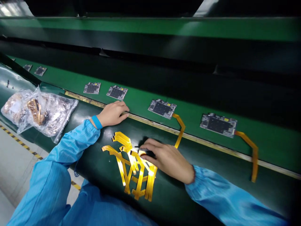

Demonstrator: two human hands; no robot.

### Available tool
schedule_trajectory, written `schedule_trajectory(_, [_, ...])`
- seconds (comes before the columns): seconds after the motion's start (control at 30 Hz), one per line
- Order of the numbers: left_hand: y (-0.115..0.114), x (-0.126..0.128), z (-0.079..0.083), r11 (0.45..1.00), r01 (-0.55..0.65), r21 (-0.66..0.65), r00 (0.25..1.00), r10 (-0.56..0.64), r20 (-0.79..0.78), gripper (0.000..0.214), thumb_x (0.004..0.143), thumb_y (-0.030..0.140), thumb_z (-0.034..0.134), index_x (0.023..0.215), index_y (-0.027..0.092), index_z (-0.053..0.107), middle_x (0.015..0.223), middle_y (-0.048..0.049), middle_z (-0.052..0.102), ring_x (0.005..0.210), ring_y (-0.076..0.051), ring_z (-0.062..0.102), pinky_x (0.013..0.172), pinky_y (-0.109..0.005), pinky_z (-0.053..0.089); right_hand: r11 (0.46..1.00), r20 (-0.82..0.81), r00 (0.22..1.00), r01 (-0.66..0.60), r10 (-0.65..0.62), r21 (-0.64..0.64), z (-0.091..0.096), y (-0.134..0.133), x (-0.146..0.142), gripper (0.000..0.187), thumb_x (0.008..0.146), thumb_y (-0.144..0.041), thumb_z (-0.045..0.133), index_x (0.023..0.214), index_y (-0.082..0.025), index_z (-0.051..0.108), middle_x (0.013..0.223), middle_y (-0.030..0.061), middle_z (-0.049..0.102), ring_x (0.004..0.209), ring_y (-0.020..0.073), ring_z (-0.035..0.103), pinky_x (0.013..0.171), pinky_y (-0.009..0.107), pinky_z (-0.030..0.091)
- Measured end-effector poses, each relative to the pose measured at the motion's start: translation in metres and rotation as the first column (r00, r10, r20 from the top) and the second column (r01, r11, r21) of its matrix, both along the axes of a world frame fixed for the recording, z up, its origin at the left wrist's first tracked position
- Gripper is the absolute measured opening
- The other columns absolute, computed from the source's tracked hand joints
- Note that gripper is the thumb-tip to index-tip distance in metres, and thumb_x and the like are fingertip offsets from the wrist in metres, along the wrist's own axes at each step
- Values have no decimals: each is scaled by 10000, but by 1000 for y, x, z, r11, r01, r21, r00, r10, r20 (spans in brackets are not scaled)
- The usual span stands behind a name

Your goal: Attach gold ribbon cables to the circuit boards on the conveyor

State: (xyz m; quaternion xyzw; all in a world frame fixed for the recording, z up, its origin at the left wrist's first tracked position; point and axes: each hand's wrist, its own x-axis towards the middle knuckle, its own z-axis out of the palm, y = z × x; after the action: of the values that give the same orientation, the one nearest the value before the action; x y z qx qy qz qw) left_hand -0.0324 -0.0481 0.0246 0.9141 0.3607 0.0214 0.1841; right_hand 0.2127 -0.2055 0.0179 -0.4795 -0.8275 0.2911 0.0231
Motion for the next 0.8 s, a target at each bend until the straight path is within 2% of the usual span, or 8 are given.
schedule_trajectory(0.17, [-3, 3, 1, 1000, 20, -17, 1000, -20, -7, 270, 1041, 287, 535, 1187, 175, 733, 1196, -100, 719, 1146, -260, 663, 1007, -387, 539, 999, -51, 998, -32, 31, -30, 2, -5, 0, 197, 1037, -314, 573, 946, -255, 738, 976, 43, 776, 802, 214, 758, 617, 315, 466])
schedule_trajectory(0.37, [-5, 7, -1, 999, 43, -10, 999, -43, 9, 259, 1036, 283, 548, 1187, 182, 732, 1191, -102, 718, 1146, -254, 663, 1002, -381, 542, 1000, -65, 998, 26, -26, -6, 4, -4, -13, 151, 1005, -363, 624, 1005, -276, 748, 1025, 44, 772, 738, 187, 721, 582, 304, 445])
schedule_trajectory(0.47, [-4, 6, -2, 999, 46, -6, 999, -46, 24, 256, 1037, 285, 547, 1182, 181, 730, 1194, -100, 720, 1150, -255, 662, 997, -380, 542, 1000, -51, 999, 19, -19, -18, 2, -3, -22, 109, 980, -318, 649, 979, -275, 750, 1020, 38, 766, 741, 184, 716, 572, 295, 424])
schedule_trajectory(0.67, [1, 1, -2, 999, 11, -31, 999, -10, 38, 248, 1036, 275, 559, 1180, 170, 732, 1195, -107, 725, 1153, -255, 675, 997, -379, 545, 980, -196, 979, 23, -63, -198, 5, -1, -21, 151, 987, -318, 663, 866, -252, 724, 923, 26, 743, 756, 178, 705, 637, 291, 446])
schedule_trajectory(0.8, [4, 0, -4, 999, -5, -47, 999, 7, 47, 248, 1032, 276, 566, 1176, 167, 736, 1195, -108, 733, 1156, -254, 681, 1012, -383, 546, 943, -398, 901, 33, -171, -331, 9, 1, -15, 360, 1020, -506, 615, 834, -240, 770, 858, 48, 736, 702, 165, 662, 624, 286, 462])
